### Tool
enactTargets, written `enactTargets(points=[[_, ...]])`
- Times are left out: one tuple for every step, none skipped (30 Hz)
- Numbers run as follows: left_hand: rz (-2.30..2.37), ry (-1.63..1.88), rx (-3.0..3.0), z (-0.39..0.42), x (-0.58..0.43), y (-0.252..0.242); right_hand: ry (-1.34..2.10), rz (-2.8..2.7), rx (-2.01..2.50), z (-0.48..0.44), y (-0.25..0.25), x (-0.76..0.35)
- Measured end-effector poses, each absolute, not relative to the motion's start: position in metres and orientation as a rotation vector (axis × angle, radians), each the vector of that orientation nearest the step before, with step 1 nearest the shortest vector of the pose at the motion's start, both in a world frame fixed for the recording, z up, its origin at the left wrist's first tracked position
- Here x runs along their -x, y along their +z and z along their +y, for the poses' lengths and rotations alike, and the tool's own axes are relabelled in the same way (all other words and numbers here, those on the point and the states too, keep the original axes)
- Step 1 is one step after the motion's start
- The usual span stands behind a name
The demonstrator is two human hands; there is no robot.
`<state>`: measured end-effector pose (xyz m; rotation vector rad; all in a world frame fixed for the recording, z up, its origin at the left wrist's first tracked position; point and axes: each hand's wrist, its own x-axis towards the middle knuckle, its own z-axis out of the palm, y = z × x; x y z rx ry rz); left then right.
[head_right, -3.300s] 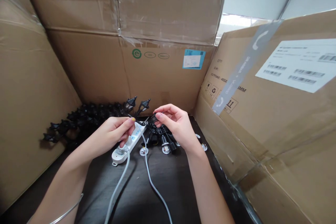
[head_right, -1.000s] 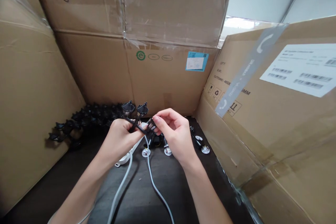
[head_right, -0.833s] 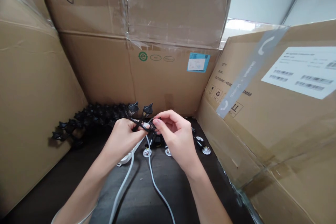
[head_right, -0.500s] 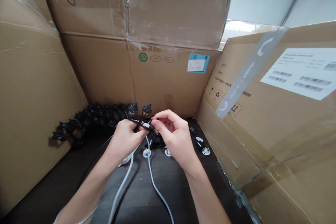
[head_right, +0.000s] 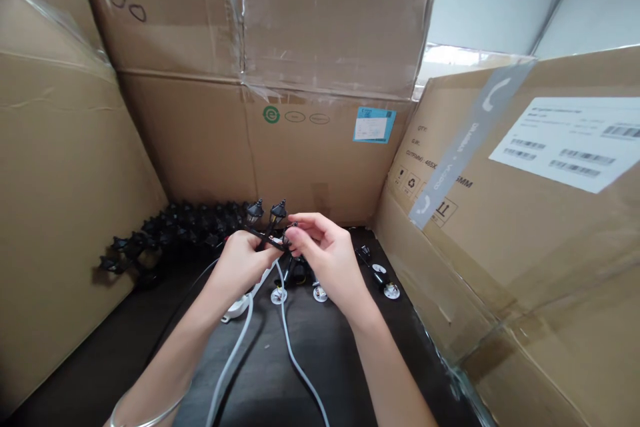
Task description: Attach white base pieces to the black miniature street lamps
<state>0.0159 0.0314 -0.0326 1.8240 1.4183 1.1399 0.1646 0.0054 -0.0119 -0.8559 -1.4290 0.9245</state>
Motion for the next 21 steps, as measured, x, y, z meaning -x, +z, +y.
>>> enactTargets(points=[[1.425,1.135,-1.809,0.032,-0.016,-0.033,0.922,-1.436,0.875,0.005,-0.012,-0.164],[1.430,1.130,-1.800,0.033,-0.016,-0.034,0.924,-1.440,0.901,0.005,-0.012,-0.164],[1.438,1.126,-1.795,0.033,-0.016,-0.034,0.933,-1.440,0.927,0.005,-0.012,-0.164],[1.443,1.125,-1.796,0.032,-0.016,-0.033,0.952,-1.434,0.947,0.004,-0.012,-0.164],[1.447,1.130,-1.802,0.032,-0.017,-0.032,0.979,-1.421,0.959,0.004,-0.011,-0.164],[1.448,1.135,-1.810,0.031,-0.018,-0.031,1.012,-1.406,0.961,0.004,-0.010,-0.163],[1.445,1.141,-1.819,0.030,-0.018,-0.030,1.044,-1.389,0.956,0.004,-0.009,-0.163],[1.439,1.145,-1.828,0.029,-0.019,-0.028,1.070,-1.370,0.950,0.005,-0.009,-0.162],[1.434,1.148,-1.831,0.028,-0.019,-0.027,1.086,-1.351,0.944,0.005,-0.008,-0.162],[1.431,1.149,-1.831,0.027,-0.020,-0.027,1.094,-1.332,0.936,0.006,-0.008,-0.161],[1.434,1.147,-1.828,0.027,-0.020,-0.026,1.099,-1.318,0.927,0.007,-0.009,-0.160],[1.441,1.141,-1.823,0.027,-0.019,-0.026,1.101,-1.307,0.917,0.008,-0.009,-0.159],[1.450,1.133,-1.815,0.028,-0.019,-0.026,1.102,-1.297,0.908,0.009,-0.010,-0.158],[1.449,1.116,-1.807,0.028,-0.018,-0.026,1.104,-1.292,0.903,0.010,-0.011,-0.158],[1.431,1.089,-1.798,0.029,-0.018,-0.027,1.105,-1.288,0.905,0.011,-0.011,-0.158],[1.394,1.059,-1.786,0.030,-0.017,-0.027,1.101,-1.285,0.911,0.012,-0.012,-0.159],[1.338,1.034,-1.776,0.030,-0.016,-0.028,1.091,-1.280,0.918,0.013,-0.012,-0.160],[1.277,1.022,-1.768,0.031,-0.015,-0.028,1.073,-1.273,0.922,0.013,-0.013,-0.161],[1.221,1.028,-1.758,0.031,-0.014,-0.028,1.050,-1.267,0.925,0.014,-0.012,-0.163],[1.177,1.050,-1.747,0.032,-0.013,-0.027,1.022,-1.260,0.925,0.013,-0.012,-0.166],[1.142,1.080,-1.735,0.032,-0.012,-0.026,0.989,-1.251,0.926,0.013,-0.011,-0.168]])
